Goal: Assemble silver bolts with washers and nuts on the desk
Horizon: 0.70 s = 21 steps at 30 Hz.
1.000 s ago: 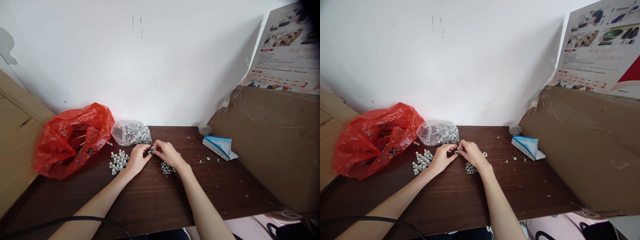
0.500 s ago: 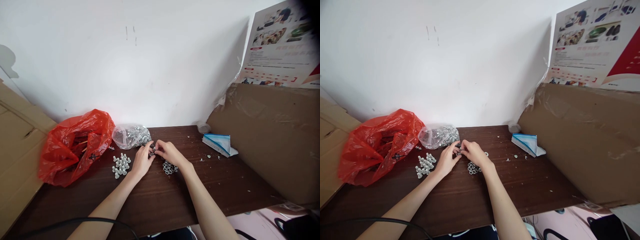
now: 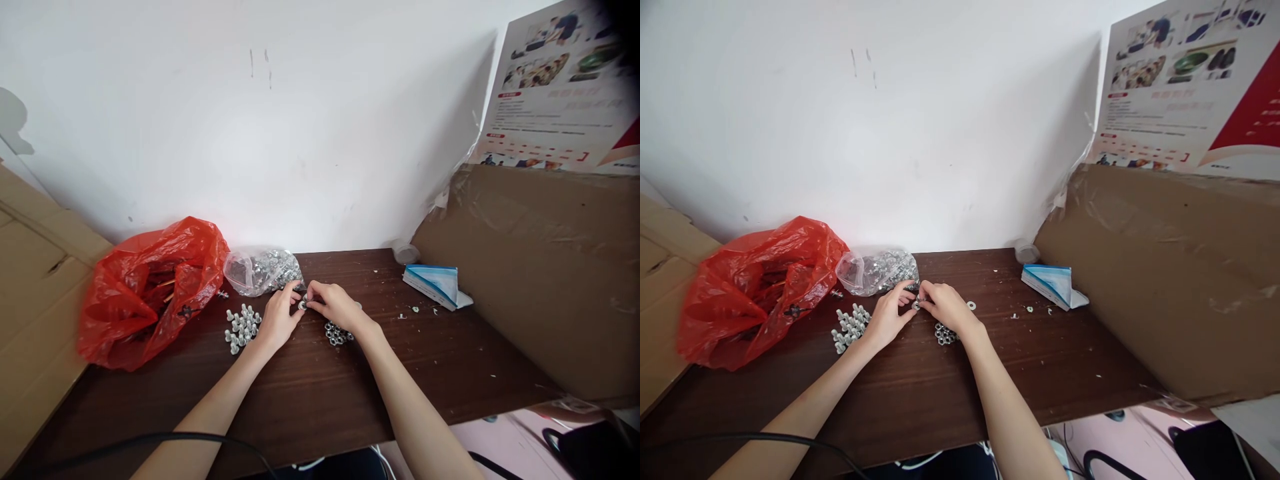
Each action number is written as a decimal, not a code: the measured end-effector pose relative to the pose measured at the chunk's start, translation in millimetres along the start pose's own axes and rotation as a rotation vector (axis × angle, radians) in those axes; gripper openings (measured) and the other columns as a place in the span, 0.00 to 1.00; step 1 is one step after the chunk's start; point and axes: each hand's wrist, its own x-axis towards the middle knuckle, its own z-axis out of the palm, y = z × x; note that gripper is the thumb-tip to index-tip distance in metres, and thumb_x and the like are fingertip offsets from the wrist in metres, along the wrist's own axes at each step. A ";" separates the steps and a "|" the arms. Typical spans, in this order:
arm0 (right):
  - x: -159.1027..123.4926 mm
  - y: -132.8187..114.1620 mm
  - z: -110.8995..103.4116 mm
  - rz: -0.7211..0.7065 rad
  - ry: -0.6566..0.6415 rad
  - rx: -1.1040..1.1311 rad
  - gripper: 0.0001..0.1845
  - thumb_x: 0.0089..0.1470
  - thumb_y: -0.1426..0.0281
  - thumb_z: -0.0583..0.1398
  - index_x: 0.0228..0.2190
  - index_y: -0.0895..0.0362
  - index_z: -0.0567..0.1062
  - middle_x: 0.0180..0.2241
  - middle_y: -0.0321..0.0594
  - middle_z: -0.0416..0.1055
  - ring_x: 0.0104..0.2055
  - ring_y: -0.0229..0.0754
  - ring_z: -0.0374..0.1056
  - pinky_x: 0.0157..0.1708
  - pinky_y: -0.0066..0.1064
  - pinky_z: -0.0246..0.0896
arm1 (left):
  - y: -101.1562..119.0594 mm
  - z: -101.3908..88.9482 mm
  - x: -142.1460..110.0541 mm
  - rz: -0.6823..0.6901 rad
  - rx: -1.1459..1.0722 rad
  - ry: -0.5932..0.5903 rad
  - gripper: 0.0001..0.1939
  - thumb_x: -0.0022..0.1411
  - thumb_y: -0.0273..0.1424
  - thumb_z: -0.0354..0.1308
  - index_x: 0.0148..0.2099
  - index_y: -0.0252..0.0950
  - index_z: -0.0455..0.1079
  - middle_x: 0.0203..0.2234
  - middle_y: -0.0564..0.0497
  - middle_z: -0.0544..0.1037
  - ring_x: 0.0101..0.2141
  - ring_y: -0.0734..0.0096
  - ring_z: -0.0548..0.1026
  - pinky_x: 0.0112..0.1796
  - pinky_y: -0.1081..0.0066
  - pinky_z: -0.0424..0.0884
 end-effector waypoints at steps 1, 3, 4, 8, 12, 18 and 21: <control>0.0 -1.3 0.4 -0.013 -0.006 -0.023 0.06 0.54 0.77 0.58 0.33 0.55 0.66 0.31 0.35 0.71 0.33 0.39 0.67 0.33 0.27 0.56 | -0.3 0.0 -0.1 0.000 0.001 -0.005 0.29 0.51 0.19 0.60 0.56 0.37 0.60 0.37 0.49 0.76 0.38 0.66 0.74 0.44 0.61 0.71; -0.4 -4.6 1.6 -0.021 -0.016 -0.084 0.07 0.54 0.78 0.58 0.34 0.55 0.66 0.33 0.37 0.70 0.35 0.40 0.67 0.35 0.27 0.57 | -1.1 0.5 -0.2 0.001 0.001 -0.008 0.29 0.51 0.19 0.59 0.56 0.37 0.61 0.37 0.49 0.77 0.38 0.66 0.74 0.44 0.61 0.71; -0.9 -6.5 2.3 -0.015 -0.019 -0.121 0.07 0.55 0.77 0.58 0.35 0.55 0.67 0.34 0.38 0.70 0.35 0.41 0.67 0.35 0.28 0.57 | -1.6 0.9 -0.3 0.002 0.001 -0.005 0.29 0.51 0.18 0.59 0.55 0.37 0.61 0.37 0.49 0.76 0.37 0.66 0.74 0.44 0.61 0.71; -2.6 -13.3 5.9 0.026 -0.016 -0.217 0.08 0.55 0.76 0.59 0.38 0.57 0.68 0.34 0.41 0.68 0.35 0.42 0.66 0.35 0.29 0.58 | -2.8 2.2 -0.8 0.006 0.016 0.011 0.27 0.52 0.18 0.59 0.54 0.37 0.63 0.35 0.49 0.76 0.36 0.67 0.74 0.43 0.62 0.72; -2.2 -13.6 9.1 0.054 -0.012 -0.208 0.05 0.54 0.77 0.61 0.34 0.58 0.70 0.32 0.41 0.68 0.33 0.41 0.66 0.34 0.29 0.58 | -2.6 2.4 -1.0 0.013 0.022 0.004 0.24 0.52 0.19 0.60 0.52 0.36 0.65 0.35 0.49 0.77 0.36 0.66 0.75 0.43 0.63 0.72; -0.4 -5.1 11.9 0.036 0.027 -0.034 0.06 0.51 0.79 0.62 0.32 0.58 0.72 0.30 0.38 0.71 0.32 0.39 0.68 0.33 0.28 0.60 | -4.7 1.3 1.2 0.015 -0.018 0.018 0.21 0.52 0.17 0.59 0.48 0.35 0.68 0.35 0.48 0.79 0.35 0.67 0.77 0.42 0.63 0.74; -0.8 -2.2 12.0 0.056 0.019 0.075 0.08 0.50 0.80 0.61 0.33 0.57 0.74 0.30 0.37 0.73 0.32 0.39 0.69 0.34 0.28 0.62 | -5.6 -0.7 2.3 0.020 -0.073 0.027 0.19 0.52 0.16 0.57 0.46 0.35 0.69 0.33 0.48 0.80 0.33 0.69 0.78 0.40 0.65 0.75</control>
